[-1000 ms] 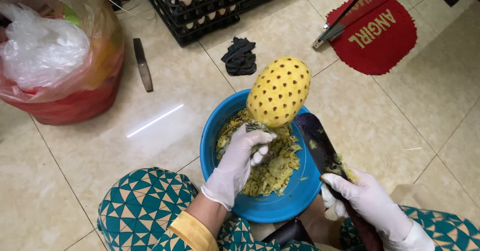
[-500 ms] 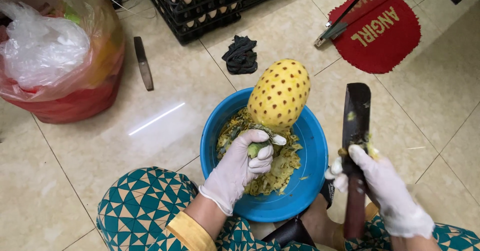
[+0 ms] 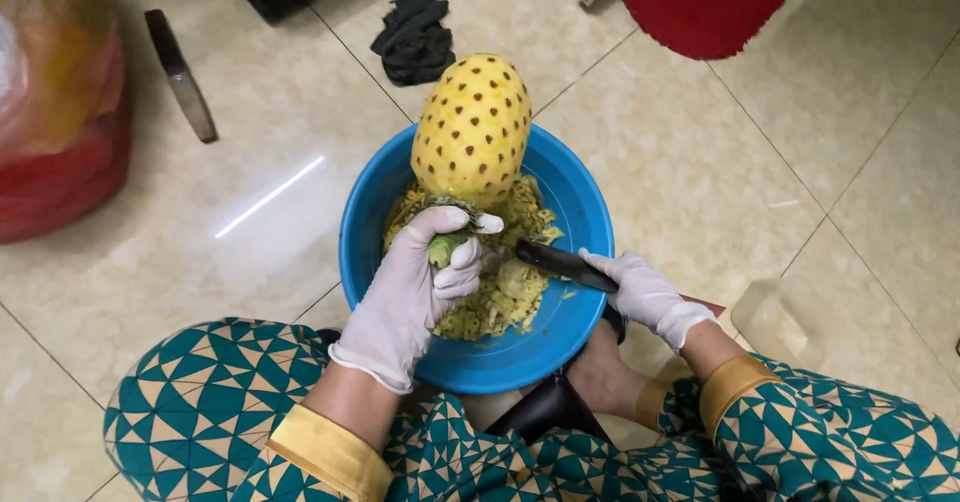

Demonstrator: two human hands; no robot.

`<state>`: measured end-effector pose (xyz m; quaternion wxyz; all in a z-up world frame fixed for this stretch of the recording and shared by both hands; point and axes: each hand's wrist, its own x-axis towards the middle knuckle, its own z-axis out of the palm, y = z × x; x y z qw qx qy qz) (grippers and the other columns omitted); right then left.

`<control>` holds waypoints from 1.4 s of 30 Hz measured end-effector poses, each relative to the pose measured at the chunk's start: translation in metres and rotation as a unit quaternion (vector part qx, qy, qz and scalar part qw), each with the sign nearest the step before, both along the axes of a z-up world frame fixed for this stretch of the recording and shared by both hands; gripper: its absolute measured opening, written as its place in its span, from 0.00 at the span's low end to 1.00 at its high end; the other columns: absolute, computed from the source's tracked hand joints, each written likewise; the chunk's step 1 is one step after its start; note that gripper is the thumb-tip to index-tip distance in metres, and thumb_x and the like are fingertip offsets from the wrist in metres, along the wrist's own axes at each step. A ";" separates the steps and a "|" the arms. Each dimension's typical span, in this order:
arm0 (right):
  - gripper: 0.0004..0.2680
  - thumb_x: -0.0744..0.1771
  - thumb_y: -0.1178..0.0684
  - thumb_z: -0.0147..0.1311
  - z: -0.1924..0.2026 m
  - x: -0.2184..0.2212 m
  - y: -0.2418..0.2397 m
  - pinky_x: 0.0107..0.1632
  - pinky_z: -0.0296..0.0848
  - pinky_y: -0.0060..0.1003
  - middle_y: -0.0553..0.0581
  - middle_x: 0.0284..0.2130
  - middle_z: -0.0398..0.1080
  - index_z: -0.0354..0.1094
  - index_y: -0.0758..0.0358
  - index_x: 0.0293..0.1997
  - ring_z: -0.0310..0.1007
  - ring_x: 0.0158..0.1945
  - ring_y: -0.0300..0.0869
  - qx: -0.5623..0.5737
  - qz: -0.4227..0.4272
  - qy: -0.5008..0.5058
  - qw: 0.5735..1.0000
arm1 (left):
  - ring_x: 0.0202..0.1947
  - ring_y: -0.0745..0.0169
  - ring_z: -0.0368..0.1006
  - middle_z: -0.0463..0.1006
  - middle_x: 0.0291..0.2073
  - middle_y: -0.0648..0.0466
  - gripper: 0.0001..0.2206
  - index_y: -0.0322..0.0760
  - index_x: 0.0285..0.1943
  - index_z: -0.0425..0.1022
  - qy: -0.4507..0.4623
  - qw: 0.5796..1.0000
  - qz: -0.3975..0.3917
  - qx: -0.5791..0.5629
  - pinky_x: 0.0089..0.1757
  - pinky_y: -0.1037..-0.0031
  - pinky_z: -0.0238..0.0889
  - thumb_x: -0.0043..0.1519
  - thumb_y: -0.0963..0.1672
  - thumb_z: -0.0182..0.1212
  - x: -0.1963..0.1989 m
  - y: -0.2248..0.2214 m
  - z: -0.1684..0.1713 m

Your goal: Peeling a pineapple and removing its eyes in a spiral pattern using a knife

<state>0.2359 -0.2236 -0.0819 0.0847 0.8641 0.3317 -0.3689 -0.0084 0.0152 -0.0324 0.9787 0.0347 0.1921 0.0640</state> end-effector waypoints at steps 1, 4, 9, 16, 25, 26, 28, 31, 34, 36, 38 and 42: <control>0.31 0.64 0.61 0.53 -0.005 0.003 -0.005 0.66 0.73 0.52 0.71 0.57 0.70 0.56 0.28 0.75 0.70 0.65 0.64 -0.002 0.018 0.002 1.000 | 0.06 0.71 0.53 0.63 0.12 0.52 0.15 0.21 0.44 0.79 0.000 1.000 0.000 0.001 0.12 0.85 0.43 0.62 0.44 0.55 0.001 0.000 -0.001; 0.32 0.65 0.61 0.51 -0.007 0.008 -0.008 0.67 0.71 0.54 0.72 0.56 0.70 0.52 0.24 0.76 0.69 0.65 0.65 -0.026 0.044 0.013 0.999 | 0.06 0.71 0.53 0.64 0.12 0.51 0.15 0.21 0.46 0.79 0.004 1.000 -0.009 0.002 0.12 0.85 0.43 0.62 0.43 0.54 0.007 0.000 -0.002; 0.31 0.67 0.59 0.52 0.009 0.016 -0.020 0.67 0.71 0.52 0.59 0.59 0.73 0.47 0.19 0.76 0.69 0.67 0.57 -0.042 0.031 0.045 0.998 | 0.06 0.71 0.53 0.63 0.12 0.51 0.17 0.20 0.48 0.79 0.011 1.000 -0.022 0.003 0.12 0.84 0.44 0.61 0.44 0.54 0.014 0.001 -0.007; 0.29 0.68 0.53 0.55 0.081 0.028 -0.052 0.69 0.70 0.50 0.65 0.58 0.73 0.48 0.18 0.75 0.72 0.65 0.58 -0.125 0.087 -0.008 0.988 | 0.07 0.71 0.54 0.64 0.13 0.52 0.16 0.19 0.51 0.77 0.023 0.999 -0.025 0.012 0.13 0.85 0.44 0.62 0.43 0.53 0.012 0.001 0.005; 0.26 0.69 0.45 0.48 0.123 0.072 -0.106 0.54 0.72 0.32 0.44 0.46 0.73 0.46 0.04 0.73 0.77 0.48 0.39 -0.167 0.074 -0.063 0.981 | 0.08 0.71 0.55 0.68 0.13 0.54 0.16 0.19 0.47 0.77 -0.011 0.998 -0.024 0.054 0.13 0.82 0.40 0.64 0.44 0.54 0.012 -0.002 0.011; 0.24 0.69 0.40 0.49 0.126 0.072 -0.109 0.55 0.70 0.30 0.42 0.49 0.76 0.49 0.09 0.74 0.77 0.50 0.37 -0.105 0.049 -0.050 0.992 | 0.07 0.71 0.53 0.67 0.11 0.55 0.16 0.18 0.47 0.77 -0.006 0.997 -0.023 0.069 0.13 0.82 0.39 0.64 0.44 0.54 0.012 -0.003 0.015; 0.27 0.68 0.41 0.51 0.128 0.055 -0.092 0.53 0.71 0.34 0.45 0.46 0.76 0.44 0.07 0.75 0.78 0.48 0.40 -0.125 0.062 -0.084 0.987 | 0.07 0.71 0.54 0.68 0.12 0.54 0.16 0.19 0.46 0.78 -0.016 0.997 -0.032 0.061 0.13 0.82 0.40 0.63 0.44 0.55 0.012 -0.003 0.011; 0.31 0.68 0.43 0.50 0.101 0.045 -0.092 0.49 0.75 0.42 0.51 0.44 0.74 0.35 0.09 0.77 0.77 0.48 0.46 -0.167 0.113 -0.159 0.966 | 0.07 0.70 0.54 0.68 0.12 0.54 0.16 0.19 0.46 0.78 -0.009 0.997 -0.036 0.071 0.13 0.81 0.40 0.63 0.44 0.55 0.010 -0.005 0.017; 0.18 0.68 0.42 0.49 0.037 0.025 -0.140 0.48 0.79 0.43 0.49 0.41 0.75 0.51 0.25 0.66 0.78 0.48 0.45 -0.154 0.203 -0.241 0.937 | 0.06 0.70 0.54 0.66 0.11 0.52 0.14 0.17 0.45 0.77 0.009 0.997 -0.011 0.071 0.13 0.82 0.41 0.63 0.42 0.55 0.001 -0.009 0.030; 0.09 0.68 0.40 0.50 0.027 -0.015 -0.133 0.51 0.79 0.39 0.44 0.35 0.76 0.72 0.36 0.53 0.80 0.45 0.40 -0.116 0.249 -0.286 0.918 | 0.07 0.69 0.54 0.65 0.11 0.50 0.12 0.16 0.44 0.76 0.004 0.998 0.006 0.056 0.13 0.84 0.43 0.62 0.40 0.55 -0.001 -0.012 0.031; 0.28 0.69 0.58 0.43 0.052 -0.081 -0.071 0.48 0.80 0.58 0.62 0.39 0.75 0.41 0.30 0.78 0.81 0.44 0.59 -0.038 0.235 -0.091 0.967 | 0.06 0.72 0.55 0.67 0.12 0.51 0.15 0.16 0.48 0.76 -0.009 0.996 -0.010 0.083 0.13 0.85 0.44 0.63 0.41 0.54 0.001 -0.010 0.023; 0.29 0.69 0.48 0.50 0.064 -0.094 -0.033 0.64 0.73 0.53 0.63 0.53 0.71 0.38 0.19 0.78 0.72 0.62 0.59 -0.040 0.106 0.004 0.994 | 0.05 0.69 0.55 0.65 0.10 0.50 0.10 0.21 0.42 0.76 0.040 0.993 0.008 0.107 0.12 0.83 0.44 0.61 0.41 0.57 -0.006 -0.016 0.038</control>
